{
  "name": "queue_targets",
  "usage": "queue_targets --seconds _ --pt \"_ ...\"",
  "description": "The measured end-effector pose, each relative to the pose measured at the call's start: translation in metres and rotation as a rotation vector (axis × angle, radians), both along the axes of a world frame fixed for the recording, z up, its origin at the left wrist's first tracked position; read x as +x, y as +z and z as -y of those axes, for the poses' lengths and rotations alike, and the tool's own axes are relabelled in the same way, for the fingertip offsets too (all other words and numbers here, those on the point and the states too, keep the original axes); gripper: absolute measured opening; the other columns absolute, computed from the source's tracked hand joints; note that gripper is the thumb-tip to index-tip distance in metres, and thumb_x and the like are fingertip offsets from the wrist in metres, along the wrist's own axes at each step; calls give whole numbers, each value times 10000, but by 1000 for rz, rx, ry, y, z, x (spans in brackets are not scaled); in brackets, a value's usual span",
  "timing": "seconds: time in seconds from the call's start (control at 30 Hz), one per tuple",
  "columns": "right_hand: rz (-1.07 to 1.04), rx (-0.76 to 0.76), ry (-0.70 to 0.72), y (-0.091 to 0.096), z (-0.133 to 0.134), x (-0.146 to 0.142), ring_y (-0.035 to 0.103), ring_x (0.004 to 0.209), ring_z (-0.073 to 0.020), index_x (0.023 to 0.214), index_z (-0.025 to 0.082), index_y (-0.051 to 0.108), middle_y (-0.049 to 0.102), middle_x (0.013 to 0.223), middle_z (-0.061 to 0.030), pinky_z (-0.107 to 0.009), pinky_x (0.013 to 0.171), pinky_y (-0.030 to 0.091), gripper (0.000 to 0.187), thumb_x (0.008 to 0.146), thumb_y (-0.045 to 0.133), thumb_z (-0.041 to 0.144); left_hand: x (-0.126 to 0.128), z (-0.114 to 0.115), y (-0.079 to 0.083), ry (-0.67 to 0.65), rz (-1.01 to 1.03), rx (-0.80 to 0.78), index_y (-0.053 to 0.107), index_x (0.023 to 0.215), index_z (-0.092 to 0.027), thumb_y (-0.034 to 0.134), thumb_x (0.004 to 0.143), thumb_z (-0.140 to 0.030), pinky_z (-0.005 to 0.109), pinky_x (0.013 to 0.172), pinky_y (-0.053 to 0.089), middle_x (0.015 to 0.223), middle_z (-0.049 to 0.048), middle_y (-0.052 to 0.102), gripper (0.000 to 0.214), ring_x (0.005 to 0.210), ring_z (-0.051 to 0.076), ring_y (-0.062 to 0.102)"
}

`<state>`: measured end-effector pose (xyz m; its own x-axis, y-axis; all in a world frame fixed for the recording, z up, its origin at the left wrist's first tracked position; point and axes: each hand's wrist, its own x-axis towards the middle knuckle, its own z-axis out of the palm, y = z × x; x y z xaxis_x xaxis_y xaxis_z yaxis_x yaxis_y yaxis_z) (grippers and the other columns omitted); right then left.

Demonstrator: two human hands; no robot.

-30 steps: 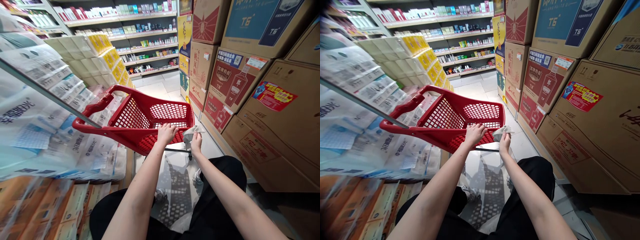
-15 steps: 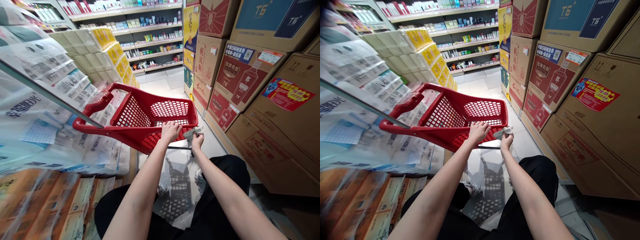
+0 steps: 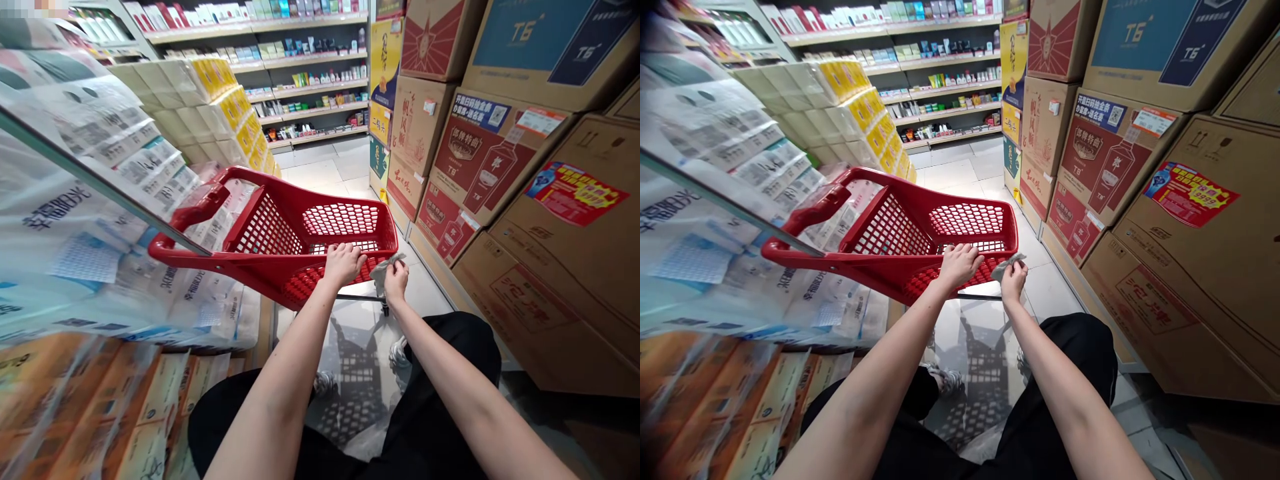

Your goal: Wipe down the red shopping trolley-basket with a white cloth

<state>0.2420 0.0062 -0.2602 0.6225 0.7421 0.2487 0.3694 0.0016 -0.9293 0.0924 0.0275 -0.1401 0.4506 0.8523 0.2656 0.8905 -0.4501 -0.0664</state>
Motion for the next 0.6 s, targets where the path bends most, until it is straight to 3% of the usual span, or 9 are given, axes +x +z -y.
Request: queue_targets --seconds 0.07,0.17,0.27,0.4,0.5,0.6 --pt "15 24 -35 2 1 -1 521 1044 -230 898 124 651 558 1093 -166 -368 978 375 316 801 382 258 0 1 -1 -13 11 4 588 956 -220 294 943 -462 417 874 313 1015 79 623 382 998 239 512" --pt "-45 -5 -44 -11 2 -1 529 1015 -231 821 133 639 548 1089 -160 -371 955 393 274 780 402 265 -1 2 -2 -25 22 15 585 958 -221 286 944 -464 418 884 308 1022 81 619 385 1002 236 512" --pt "-190 -104 -5 -31 0 -3 566 827 -215 700 170 597 590 856 -97 -353 778 470 172 727 477 289 -1 1 -2 -15 22 12 582 957 -220 288 943 -465 419 887 304 1026 85 618 383 1002 236 511" --pt "-276 -153 30 -46 -4 -6 547 624 -184 654 182 576 553 600 -20 -292 578 452 170 683 532 344 -1 -1 -3 -3 22 0 575 958 -223 289 944 -455 423 894 299 1032 80 620 368 1013 237 506" --pt "-290 -163 40 -41 -7 -2 545 599 -176 697 147 609 604 618 -34 -284 583 436 237 662 534 368 0 -3 -2 5 25 -1 571 963 -220 282 947 -444 428 907 292 1035 79 619 366 1007 236 507" --pt "-251 -130 22 -24 -9 4 562 669 -185 760 137 637 652 705 -59 -282 645 435 270 675 521 366 1 -2 0 6 38 -11 572 960 -219 280 949 -431 428 918 287 1033 77 619 361 1009 235 507"
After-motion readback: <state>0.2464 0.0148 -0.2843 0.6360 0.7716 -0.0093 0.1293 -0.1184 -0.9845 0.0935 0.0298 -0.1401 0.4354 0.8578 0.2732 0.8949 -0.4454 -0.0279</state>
